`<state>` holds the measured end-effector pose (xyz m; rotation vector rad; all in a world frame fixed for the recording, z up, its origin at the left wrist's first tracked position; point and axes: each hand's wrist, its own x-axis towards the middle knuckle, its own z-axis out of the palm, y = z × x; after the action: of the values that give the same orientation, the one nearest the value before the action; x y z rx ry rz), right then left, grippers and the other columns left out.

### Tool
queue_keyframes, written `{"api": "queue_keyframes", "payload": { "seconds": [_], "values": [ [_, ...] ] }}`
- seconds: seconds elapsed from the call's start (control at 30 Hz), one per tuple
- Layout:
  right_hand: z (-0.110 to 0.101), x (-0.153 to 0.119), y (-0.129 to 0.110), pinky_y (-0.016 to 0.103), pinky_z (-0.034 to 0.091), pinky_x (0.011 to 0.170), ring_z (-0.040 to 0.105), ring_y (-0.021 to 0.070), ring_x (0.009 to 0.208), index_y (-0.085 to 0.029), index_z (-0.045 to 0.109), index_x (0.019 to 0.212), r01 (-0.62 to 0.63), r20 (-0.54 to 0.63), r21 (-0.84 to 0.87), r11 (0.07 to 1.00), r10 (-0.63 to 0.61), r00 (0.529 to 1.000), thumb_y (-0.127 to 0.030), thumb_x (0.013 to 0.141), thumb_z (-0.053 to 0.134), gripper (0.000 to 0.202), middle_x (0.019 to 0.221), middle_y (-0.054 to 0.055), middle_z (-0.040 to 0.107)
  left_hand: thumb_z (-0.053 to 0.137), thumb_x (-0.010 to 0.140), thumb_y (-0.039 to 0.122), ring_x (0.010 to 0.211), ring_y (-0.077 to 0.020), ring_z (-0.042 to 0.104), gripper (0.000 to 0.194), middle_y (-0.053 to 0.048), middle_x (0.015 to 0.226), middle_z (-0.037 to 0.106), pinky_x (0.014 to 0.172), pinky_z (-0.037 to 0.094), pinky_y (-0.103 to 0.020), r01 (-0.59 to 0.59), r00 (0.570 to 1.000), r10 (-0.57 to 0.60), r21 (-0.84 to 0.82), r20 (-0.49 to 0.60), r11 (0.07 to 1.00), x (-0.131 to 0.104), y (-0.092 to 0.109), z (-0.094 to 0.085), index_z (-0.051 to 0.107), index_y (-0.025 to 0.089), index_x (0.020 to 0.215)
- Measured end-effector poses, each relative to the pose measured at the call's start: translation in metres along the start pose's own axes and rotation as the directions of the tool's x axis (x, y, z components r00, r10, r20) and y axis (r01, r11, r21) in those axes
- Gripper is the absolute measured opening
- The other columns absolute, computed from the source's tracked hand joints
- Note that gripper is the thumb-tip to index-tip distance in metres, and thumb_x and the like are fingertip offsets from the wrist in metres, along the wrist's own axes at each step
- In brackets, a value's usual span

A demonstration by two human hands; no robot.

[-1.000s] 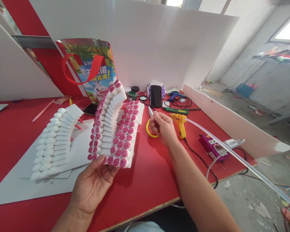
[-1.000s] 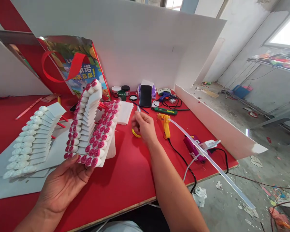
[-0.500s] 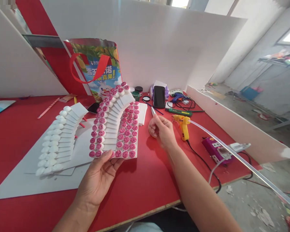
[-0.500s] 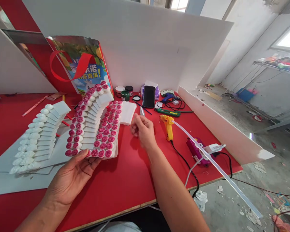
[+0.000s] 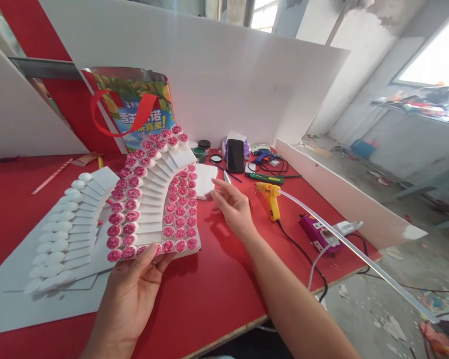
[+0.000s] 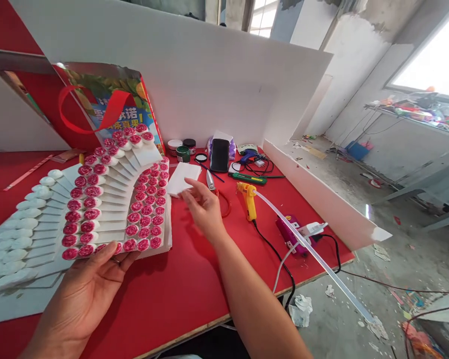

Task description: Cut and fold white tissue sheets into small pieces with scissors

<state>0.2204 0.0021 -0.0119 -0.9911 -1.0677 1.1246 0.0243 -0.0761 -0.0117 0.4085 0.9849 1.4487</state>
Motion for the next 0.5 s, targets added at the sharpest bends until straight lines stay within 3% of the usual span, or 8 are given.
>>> {"api": "queue_keyframes", "payload": {
  "seconds": [0.07,0.13,0.23,0.33,0.4,0.5],
  "values": [
    [0.005,-0.002,-0.003,0.031,0.058,0.079,0.072,0.0192,0.097,-0.025,0.066,0.124,-0.093,0.118,0.189,0.978,0.071,0.990,-0.054,0.078,0.077,0.055,0.114,0.006,0.075,0.086,0.071,0.014,0.077,-0.0142,0.073,0.022,0.001,0.085,0.079,0.085,0.066,-0.032,0.042,0.999,-0.042,-0.027,0.001,0.999,-0.002,0.000,0.004,0.079,0.022,0.090],
    [0.010,-0.006,-0.005,0.034,0.057,0.088,0.070,0.0209,0.106,-0.027,0.064,0.127,-0.228,0.263,0.303,0.925,0.149,0.953,-0.062,0.080,0.074,0.059,0.124,0.006,0.072,0.087,0.071,0.015,0.074,-0.0136,0.073,0.021,0.000,0.081,0.079,0.084,0.066,-0.031,0.080,0.997,-0.080,-0.048,0.001,0.996,-0.005,-0.002,0.009,0.079,0.021,0.090],
    [0.016,-0.013,-0.003,0.036,0.057,0.088,0.070,0.0243,0.106,-0.025,0.067,0.121,-0.401,0.448,0.312,0.862,0.239,0.861,-0.070,0.076,0.073,0.063,0.116,0.007,0.075,0.088,0.070,0.015,0.077,-0.0140,0.074,0.025,-0.001,0.086,0.080,0.085,0.066,-0.031,0.100,0.995,-0.098,-0.074,0.019,0.992,-0.006,-0.007,0.016,0.078,0.021,0.092],
    [0.016,-0.016,0.002,0.034,0.057,0.080,0.072,0.0227,0.091,-0.020,0.070,0.108,-0.474,0.536,0.251,0.844,0.287,0.794,-0.069,0.072,0.077,0.061,0.100,0.007,0.077,0.089,0.071,0.018,0.081,-0.0151,0.075,0.026,-0.002,0.091,0.080,0.087,0.065,-0.030,0.096,0.994,-0.092,-0.076,0.052,0.993,-0.005,-0.010,0.022,0.078,0.020,0.094],
    [0.015,-0.015,0.005,0.030,0.056,0.076,0.071,0.0189,0.081,-0.017,0.071,0.098,-0.463,0.544,0.208,0.862,0.292,0.787,-0.067,0.073,0.079,0.056,0.091,0.006,0.076,0.089,0.072,0.021,0.084,-0.0159,0.076,0.025,-0.003,0.094,0.081,0.087,0.064,-0.029,0.082,0.995,-0.078,-0.068,0.065,0.994,-0.002,-0.010,0.024,0.078,0.020,0.095],
    [0.013,-0.013,0.006,0.026,0.053,0.069,0.068,0.0151,0.074,-0.016,0.069,0.089,-0.420,0.507,0.203,0.885,0.272,0.818,-0.063,0.073,0.081,0.051,0.084,0.004,0.075,0.089,0.072,0.022,0.093,-0.0180,0.075,0.028,-0.003,0.100,0.080,0.087,0.064,-0.031,0.054,0.997,-0.051,-0.041,0.065,0.998,0.000,-0.010,0.025,0.078,0.022,0.097]
  ]
}}
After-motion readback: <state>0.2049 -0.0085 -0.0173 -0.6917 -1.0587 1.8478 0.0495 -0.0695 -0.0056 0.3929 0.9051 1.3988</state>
